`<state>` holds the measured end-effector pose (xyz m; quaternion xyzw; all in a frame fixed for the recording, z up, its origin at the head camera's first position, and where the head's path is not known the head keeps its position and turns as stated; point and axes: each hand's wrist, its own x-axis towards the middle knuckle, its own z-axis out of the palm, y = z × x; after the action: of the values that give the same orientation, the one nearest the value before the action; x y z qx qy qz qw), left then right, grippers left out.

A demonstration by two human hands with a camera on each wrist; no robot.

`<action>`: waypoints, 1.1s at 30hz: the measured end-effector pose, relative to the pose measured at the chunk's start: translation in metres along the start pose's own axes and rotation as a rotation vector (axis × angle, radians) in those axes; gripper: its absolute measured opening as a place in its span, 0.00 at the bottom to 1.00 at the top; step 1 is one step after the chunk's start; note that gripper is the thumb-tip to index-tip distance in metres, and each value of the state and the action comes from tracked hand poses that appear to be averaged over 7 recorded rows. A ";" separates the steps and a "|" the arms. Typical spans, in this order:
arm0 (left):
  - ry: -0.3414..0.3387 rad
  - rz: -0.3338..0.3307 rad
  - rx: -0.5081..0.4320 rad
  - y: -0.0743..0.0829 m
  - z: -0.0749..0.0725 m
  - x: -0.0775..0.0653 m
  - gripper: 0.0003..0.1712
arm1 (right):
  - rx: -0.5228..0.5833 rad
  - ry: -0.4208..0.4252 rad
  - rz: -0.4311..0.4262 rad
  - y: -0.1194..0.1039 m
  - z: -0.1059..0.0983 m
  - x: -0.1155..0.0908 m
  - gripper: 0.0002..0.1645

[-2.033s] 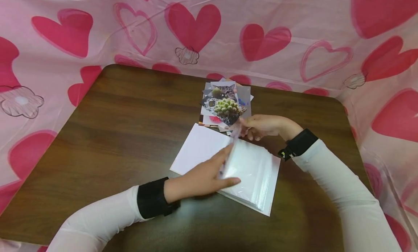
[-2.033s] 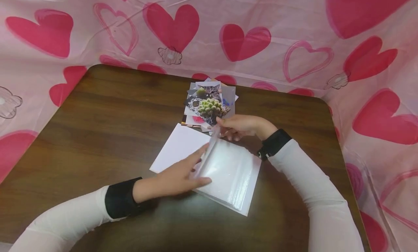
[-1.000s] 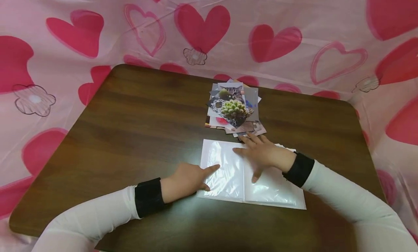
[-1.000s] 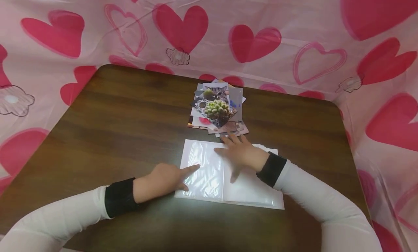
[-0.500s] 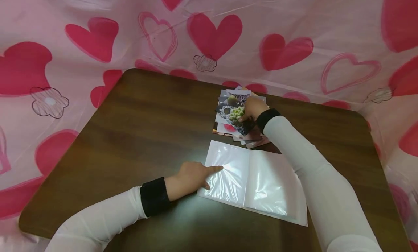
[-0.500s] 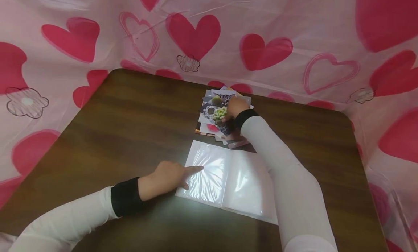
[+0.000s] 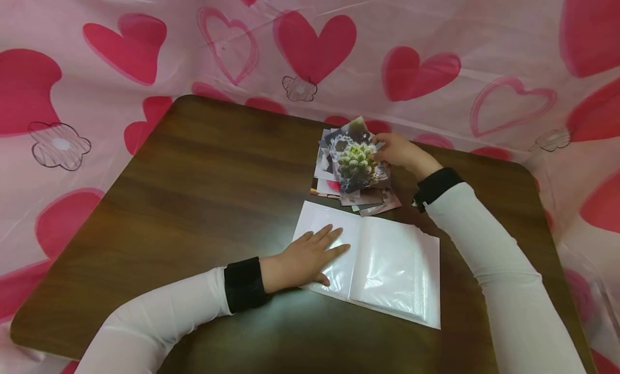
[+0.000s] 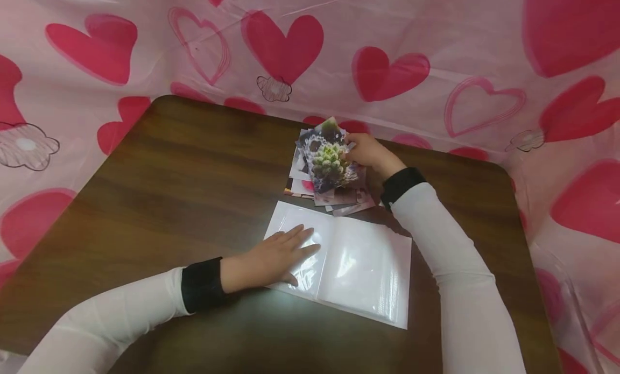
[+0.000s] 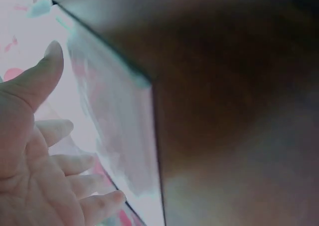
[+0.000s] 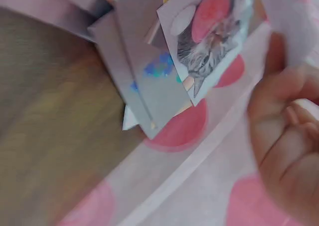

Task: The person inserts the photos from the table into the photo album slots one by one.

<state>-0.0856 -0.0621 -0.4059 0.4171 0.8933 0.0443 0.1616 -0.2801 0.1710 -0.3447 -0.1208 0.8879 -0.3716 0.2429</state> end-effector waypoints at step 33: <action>0.013 -0.014 0.011 0.003 -0.002 -0.007 0.43 | 0.984 -0.223 0.388 0.003 0.069 -0.009 0.15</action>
<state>-0.0798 -0.0653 -0.4015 0.4114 0.8975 0.0410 0.1537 -0.2362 0.1351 -0.3853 0.1348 0.5836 -0.6769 0.4278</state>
